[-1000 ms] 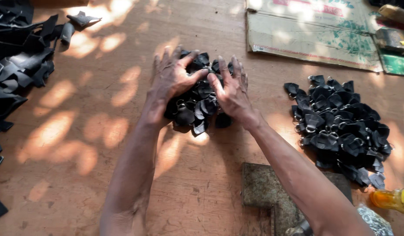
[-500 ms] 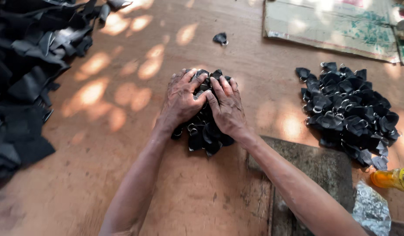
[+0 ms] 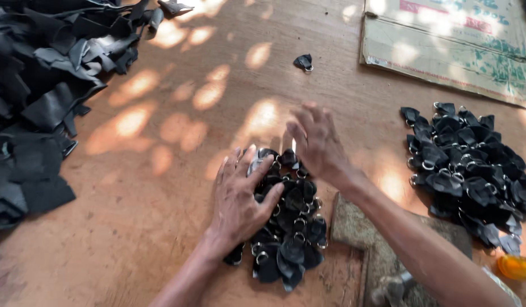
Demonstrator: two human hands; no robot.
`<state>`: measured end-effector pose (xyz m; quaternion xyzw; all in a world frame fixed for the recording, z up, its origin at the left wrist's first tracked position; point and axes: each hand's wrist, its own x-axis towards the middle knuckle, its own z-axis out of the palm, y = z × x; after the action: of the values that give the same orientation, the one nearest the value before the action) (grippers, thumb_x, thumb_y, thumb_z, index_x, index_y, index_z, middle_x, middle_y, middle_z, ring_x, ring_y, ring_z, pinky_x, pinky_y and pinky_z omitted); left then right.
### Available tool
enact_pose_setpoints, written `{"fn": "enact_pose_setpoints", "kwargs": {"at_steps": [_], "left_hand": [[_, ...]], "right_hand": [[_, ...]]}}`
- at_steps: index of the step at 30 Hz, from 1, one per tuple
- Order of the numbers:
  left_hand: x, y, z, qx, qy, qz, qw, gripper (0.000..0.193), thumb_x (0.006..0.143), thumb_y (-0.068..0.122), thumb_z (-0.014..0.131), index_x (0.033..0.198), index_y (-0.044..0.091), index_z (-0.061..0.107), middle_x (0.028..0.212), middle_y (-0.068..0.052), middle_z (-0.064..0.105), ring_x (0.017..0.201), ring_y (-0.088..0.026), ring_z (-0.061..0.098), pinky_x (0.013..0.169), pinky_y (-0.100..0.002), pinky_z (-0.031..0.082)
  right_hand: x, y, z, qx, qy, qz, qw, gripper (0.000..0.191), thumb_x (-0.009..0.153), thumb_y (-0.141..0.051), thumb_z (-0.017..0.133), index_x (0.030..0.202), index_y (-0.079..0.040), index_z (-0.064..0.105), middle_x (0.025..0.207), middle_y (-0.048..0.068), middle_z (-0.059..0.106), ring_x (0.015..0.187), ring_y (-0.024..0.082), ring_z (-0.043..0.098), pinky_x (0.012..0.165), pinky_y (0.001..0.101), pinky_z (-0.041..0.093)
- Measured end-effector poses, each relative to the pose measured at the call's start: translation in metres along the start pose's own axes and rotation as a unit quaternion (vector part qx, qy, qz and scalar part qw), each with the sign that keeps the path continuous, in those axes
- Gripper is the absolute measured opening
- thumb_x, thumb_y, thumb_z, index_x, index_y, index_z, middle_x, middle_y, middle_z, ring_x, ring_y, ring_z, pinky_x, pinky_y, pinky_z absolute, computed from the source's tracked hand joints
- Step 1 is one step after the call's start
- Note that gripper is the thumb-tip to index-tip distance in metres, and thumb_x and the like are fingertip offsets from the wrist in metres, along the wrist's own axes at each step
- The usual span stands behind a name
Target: The person picks up a folded black rubber piece with a metal ring, places it on a metal block, and hammers the ring flat, then sets the finished piece aside in a pile. They repeat this cycle continuously, occasionally gathering the pile of pieces closer to the work block.
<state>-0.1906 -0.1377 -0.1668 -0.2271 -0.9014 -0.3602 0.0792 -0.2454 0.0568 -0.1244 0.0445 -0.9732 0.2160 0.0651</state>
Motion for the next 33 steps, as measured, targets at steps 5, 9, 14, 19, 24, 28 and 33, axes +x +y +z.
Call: {"fn": "enact_pose_setpoints", "kwargs": {"at_steps": [5,9,14,19,24,28,33], "left_hand": [[0.009,-0.012,0.015,0.035,-0.01,0.009,0.999,0.062,0.086,0.044,0.072,0.139,0.013,0.061,0.151,-0.024,0.045,0.146,-0.044,0.031,0.119,-0.056,0.02],[0.014,-0.02,0.025,0.046,-0.011,0.016,0.999,0.068,0.087,0.045,0.071,0.143,0.01,0.056,0.153,-0.025,0.042,0.146,-0.044,0.029,0.119,-0.056,0.019],[0.01,-0.011,0.022,0.046,-0.012,0.009,0.999,0.068,0.087,0.043,0.071,0.143,0.008,0.054,0.153,-0.023,0.044,0.147,-0.043,0.031,0.12,-0.055,0.021],[0.001,-0.001,0.017,0.038,-0.018,0.009,0.999,0.067,0.088,0.039,0.072,0.143,0.005,0.055,0.151,-0.024,0.047,0.145,-0.042,0.036,0.12,-0.054,0.023],[-0.036,0.014,0.013,0.033,-0.024,0.014,0.999,0.065,0.087,0.035,0.071,0.142,0.005,0.057,0.151,-0.023,0.049,0.145,-0.041,0.038,0.121,-0.052,0.024],[-0.072,0.028,0.007,0.03,-0.028,0.015,0.999,0.065,0.085,0.033,0.073,0.142,0.006,0.058,0.151,-0.022,0.049,0.146,-0.039,0.038,0.122,-0.051,0.024],[-0.103,0.05,0.004,0.008,-0.038,0.034,0.999,0.066,0.083,0.031,0.074,0.142,0.006,0.058,0.153,-0.021,0.05,0.147,-0.037,0.038,0.123,-0.051,0.023]], "right_hand": [[0.107,0.034,0.012,-0.129,0.083,-0.03,0.988,0.063,0.11,-0.049,0.041,0.158,-0.009,0.041,0.16,0.027,0.028,0.145,0.045,0.028,0.114,0.0575,0.038],[0.122,0.05,0.017,-0.11,-0.005,0.006,0.994,0.062,0.112,-0.05,0.037,0.16,-0.011,0.036,0.165,0.015,0.027,0.15,0.044,0.021,0.123,0.0564,0.024],[0.049,0.028,0.004,-0.011,-0.18,0.107,0.978,0.066,0.1,-0.052,0.033,0.159,-0.021,0.028,0.167,0.008,0.019,0.153,0.031,0.019,0.122,0.0445,0.019],[-0.05,0.002,0.02,0.022,-0.18,0.07,0.981,0.063,0.104,-0.048,0.039,0.157,-0.016,0.029,0.166,0.014,0.014,0.152,0.038,0.001,0.121,0.0473,0.006],[-0.11,-0.003,0.042,0.055,-0.042,-0.025,0.997,0.059,0.107,-0.038,0.043,0.156,-0.007,0.037,0.166,0.019,0.027,0.156,0.039,0.015,0.126,0.0494,0.012],[-0.146,-0.009,0.039,0.081,-0.068,-0.015,0.994,0.061,0.106,-0.04,0.044,0.155,-0.005,0.036,0.165,0.02,0.026,0.154,0.04,0.014,0.125,0.0486,0.012],[-0.19,-0.016,0.027,0.088,-0.069,-0.034,0.993,0.063,0.109,-0.039,0.04,0.156,0.001,0.031,0.165,0.024,0.021,0.155,0.039,0.012,0.125,0.0467,0.01]]}}
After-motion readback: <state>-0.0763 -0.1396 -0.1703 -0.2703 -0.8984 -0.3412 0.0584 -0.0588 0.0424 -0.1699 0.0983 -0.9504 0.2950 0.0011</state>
